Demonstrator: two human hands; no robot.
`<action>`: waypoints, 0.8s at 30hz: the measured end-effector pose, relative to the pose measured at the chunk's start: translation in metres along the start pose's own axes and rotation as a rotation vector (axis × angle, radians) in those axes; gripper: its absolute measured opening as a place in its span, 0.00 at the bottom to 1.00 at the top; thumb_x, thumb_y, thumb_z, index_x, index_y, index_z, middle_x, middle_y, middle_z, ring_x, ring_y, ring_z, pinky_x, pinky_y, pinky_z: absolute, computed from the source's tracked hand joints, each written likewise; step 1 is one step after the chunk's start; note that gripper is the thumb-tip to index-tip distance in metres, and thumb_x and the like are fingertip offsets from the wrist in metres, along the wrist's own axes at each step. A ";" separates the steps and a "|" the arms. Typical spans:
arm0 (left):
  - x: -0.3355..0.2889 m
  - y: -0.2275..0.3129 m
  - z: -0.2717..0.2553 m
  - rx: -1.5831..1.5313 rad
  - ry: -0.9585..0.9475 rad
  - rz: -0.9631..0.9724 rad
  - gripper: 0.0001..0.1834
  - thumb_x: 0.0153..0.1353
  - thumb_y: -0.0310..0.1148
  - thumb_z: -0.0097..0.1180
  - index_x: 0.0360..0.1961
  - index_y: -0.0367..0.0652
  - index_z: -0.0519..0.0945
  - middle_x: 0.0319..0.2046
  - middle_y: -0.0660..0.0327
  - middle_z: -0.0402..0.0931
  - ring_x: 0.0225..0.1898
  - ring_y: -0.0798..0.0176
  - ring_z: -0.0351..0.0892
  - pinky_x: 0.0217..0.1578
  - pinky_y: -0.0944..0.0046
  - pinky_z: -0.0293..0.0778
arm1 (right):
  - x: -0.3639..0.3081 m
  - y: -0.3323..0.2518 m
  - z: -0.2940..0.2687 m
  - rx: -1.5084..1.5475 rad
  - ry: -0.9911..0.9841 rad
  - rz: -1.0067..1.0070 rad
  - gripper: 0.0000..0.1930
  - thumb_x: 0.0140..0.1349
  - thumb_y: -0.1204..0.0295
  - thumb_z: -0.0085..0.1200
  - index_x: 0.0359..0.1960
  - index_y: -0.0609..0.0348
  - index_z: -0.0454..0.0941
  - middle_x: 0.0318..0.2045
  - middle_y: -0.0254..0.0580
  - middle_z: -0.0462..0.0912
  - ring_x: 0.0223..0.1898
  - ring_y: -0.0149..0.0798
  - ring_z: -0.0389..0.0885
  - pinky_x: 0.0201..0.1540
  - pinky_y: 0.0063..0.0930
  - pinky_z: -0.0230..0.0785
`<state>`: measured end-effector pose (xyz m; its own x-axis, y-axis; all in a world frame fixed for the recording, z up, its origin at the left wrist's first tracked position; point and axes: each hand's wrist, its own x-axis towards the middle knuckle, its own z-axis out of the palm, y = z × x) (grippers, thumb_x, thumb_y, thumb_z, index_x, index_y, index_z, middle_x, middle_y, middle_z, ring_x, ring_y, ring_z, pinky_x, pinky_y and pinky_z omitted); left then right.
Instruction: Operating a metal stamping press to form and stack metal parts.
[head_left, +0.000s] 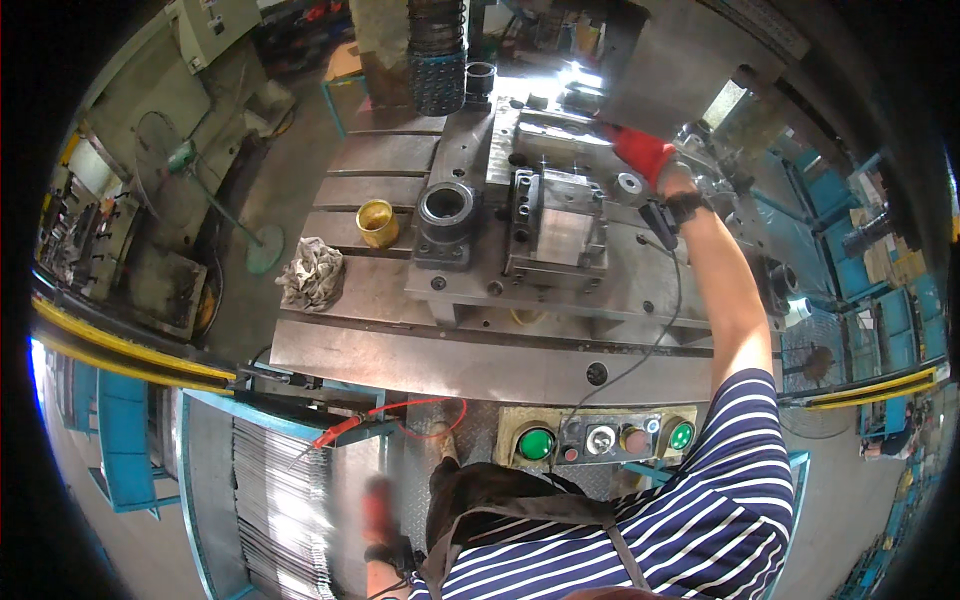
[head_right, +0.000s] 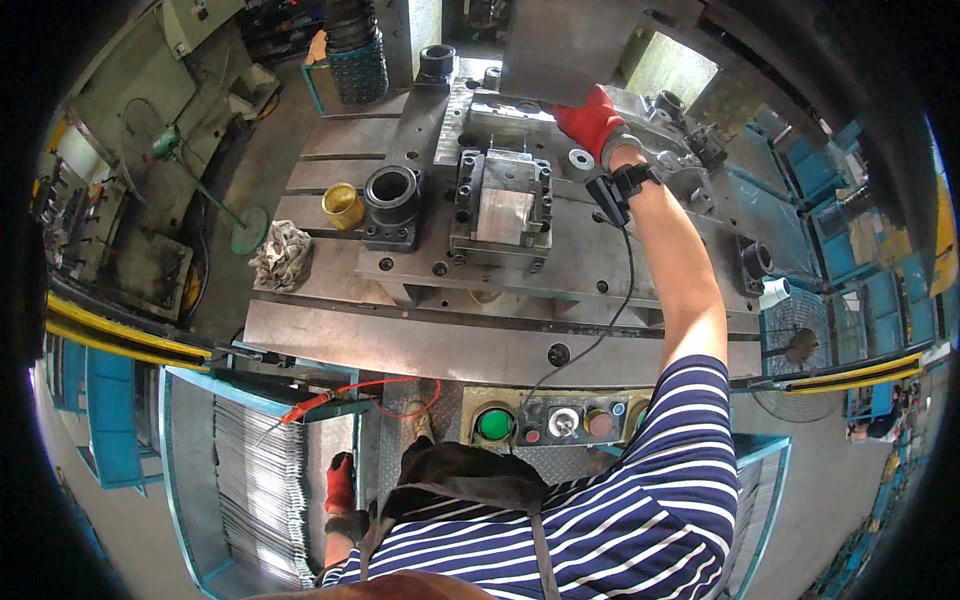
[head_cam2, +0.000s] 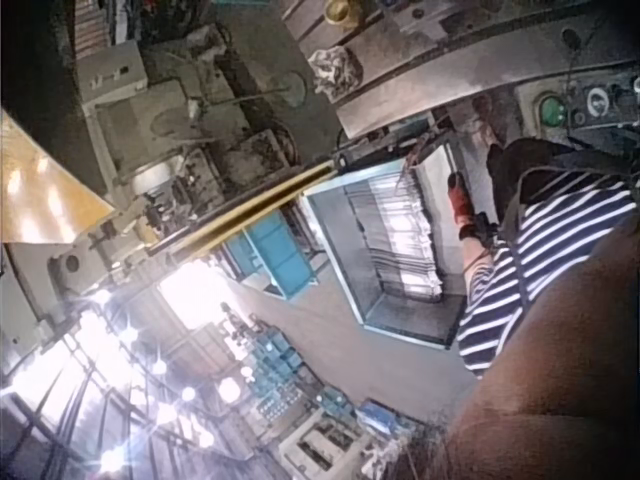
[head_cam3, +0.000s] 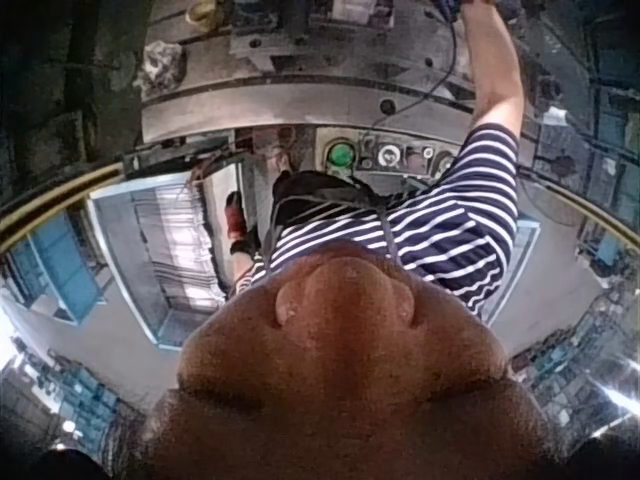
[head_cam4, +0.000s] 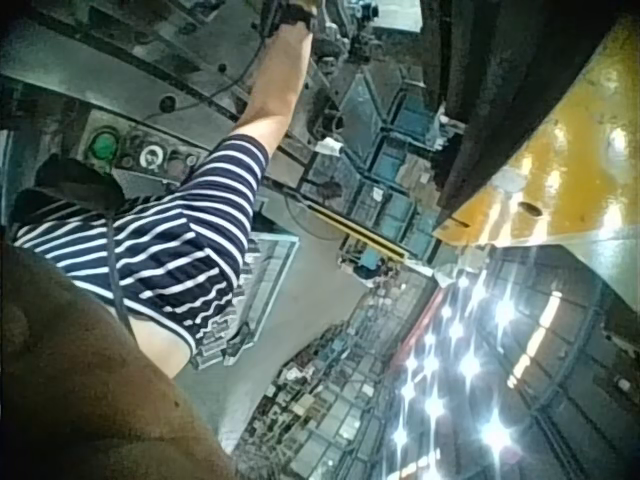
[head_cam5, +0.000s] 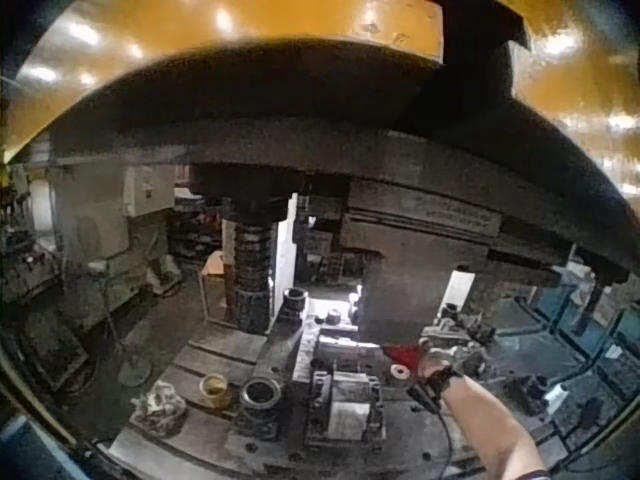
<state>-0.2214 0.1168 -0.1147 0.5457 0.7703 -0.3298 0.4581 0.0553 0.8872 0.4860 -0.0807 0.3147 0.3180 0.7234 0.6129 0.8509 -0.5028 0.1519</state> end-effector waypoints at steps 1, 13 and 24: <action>0.000 -0.003 -0.001 -0.004 0.004 -0.019 0.15 0.62 0.38 0.56 0.46 0.42 0.79 0.33 0.69 0.77 0.32 0.73 0.71 0.36 0.70 0.68 | 0.000 -0.004 -0.002 -0.027 0.026 -0.048 0.10 0.57 0.67 0.52 0.37 0.56 0.80 0.37 0.48 0.82 0.39 0.54 0.79 0.42 0.42 0.72; 0.009 -0.017 0.005 -0.008 -0.011 -0.093 0.13 0.62 0.41 0.56 0.44 0.49 0.80 0.26 0.75 0.71 0.24 0.77 0.64 0.23 0.73 0.58 | -0.005 0.013 0.010 -0.052 0.092 -0.111 0.11 0.58 0.65 0.51 0.37 0.55 0.80 0.33 0.46 0.83 0.36 0.52 0.80 0.40 0.42 0.72; 0.006 0.034 0.017 -0.158 -0.045 -0.331 0.16 0.62 0.42 0.56 0.47 0.46 0.79 0.32 0.72 0.75 0.29 0.75 0.67 0.28 0.70 0.63 | -0.013 0.056 0.028 0.080 0.060 0.017 0.13 0.56 0.64 0.53 0.37 0.58 0.80 0.35 0.51 0.83 0.39 0.54 0.80 0.41 0.41 0.73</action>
<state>-0.1903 0.1128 -0.0918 0.4177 0.6657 -0.6184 0.5032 0.3972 0.7675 0.5414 -0.1046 0.2933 0.3086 0.6842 0.6608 0.8773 -0.4731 0.0801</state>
